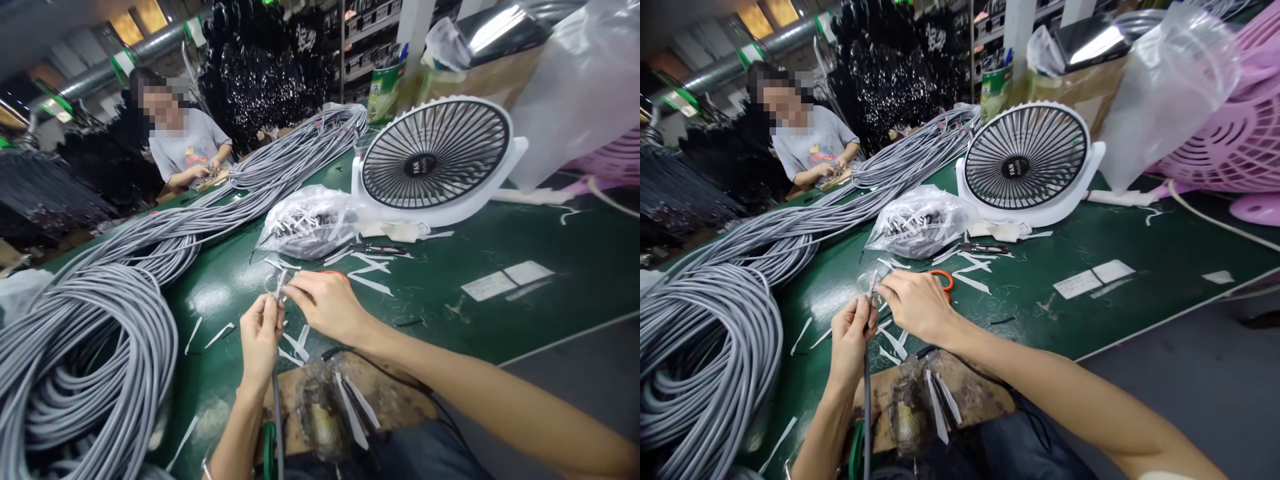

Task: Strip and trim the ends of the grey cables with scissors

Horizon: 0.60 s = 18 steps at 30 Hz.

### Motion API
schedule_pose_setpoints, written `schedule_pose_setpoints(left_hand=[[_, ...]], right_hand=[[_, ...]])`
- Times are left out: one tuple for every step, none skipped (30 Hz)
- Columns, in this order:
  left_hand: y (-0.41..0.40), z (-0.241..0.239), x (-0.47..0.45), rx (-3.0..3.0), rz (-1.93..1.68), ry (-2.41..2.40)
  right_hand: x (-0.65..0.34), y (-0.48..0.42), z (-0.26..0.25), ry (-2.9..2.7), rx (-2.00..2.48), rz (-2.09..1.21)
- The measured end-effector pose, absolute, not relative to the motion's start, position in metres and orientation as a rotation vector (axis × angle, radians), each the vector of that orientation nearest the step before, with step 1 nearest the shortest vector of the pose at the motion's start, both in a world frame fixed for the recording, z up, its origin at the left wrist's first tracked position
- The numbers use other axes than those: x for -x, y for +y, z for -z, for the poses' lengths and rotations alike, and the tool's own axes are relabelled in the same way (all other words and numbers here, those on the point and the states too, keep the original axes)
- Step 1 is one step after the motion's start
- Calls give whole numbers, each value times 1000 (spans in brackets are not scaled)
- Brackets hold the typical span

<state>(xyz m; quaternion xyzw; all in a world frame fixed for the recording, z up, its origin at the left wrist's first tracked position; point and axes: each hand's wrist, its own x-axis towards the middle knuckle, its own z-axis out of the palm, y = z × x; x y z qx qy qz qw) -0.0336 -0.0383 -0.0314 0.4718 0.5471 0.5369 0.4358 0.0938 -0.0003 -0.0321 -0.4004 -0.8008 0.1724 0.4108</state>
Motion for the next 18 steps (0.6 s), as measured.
schedule_pose_setpoints(left_hand=[[-38,32,33,-1186,-1325,1362],[-39,32,33,-1194,-1319,1364],[-40,32,33,-1200,-1319,1366],[-41,32,32,-1218,-1311,1365],[-44,31,31,-1256,-1288,1357],[-46,31,31,-1309,-1255,1345],[-48,31,30,-1364,-1219,1331],[-49,30,31,-1406,-1188,1320],[-49,30,31,-1419,-1172,1315],[-48,29,33,-1391,-1186,1319],[-47,28,34,-1332,-1220,1327],[-44,27,35,-1265,-1251,1333],[-42,26,37,-1206,-1271,1334],[-40,25,37,-1164,-1284,1334],[-38,25,38,-1141,-1290,1334],[-38,24,37,-1135,-1290,1336],[-37,23,37,-1133,-1289,1340],[-37,23,36,-1128,-1294,1344]], right_hand=[[-92,-1,33,-2022,1008,-431],[-91,-1,35,-2028,1007,-427],[-91,0,36,-2033,1017,-421],[-91,3,38,-2036,1044,-412],[-93,8,39,-2029,1097,-405],[-96,14,39,-2008,1167,-402],[-100,21,39,-1972,1249,-411],[-105,28,39,-1887,1344,-430],[-109,34,37,-1810,1376,-462],[-113,39,35,-1727,1351,-485],[-114,41,33,-1634,1301,-527],[-114,40,32,-1574,1212,-601],[-111,37,30,-1533,1115,-683],[-107,33,29,-1511,1020,-773],[-103,28,29,-1509,944,-860],[-99,24,29,-1509,890,-932],[-95,19,29,-1508,859,-985],[-92,16,29,-1504,845,-1017]])
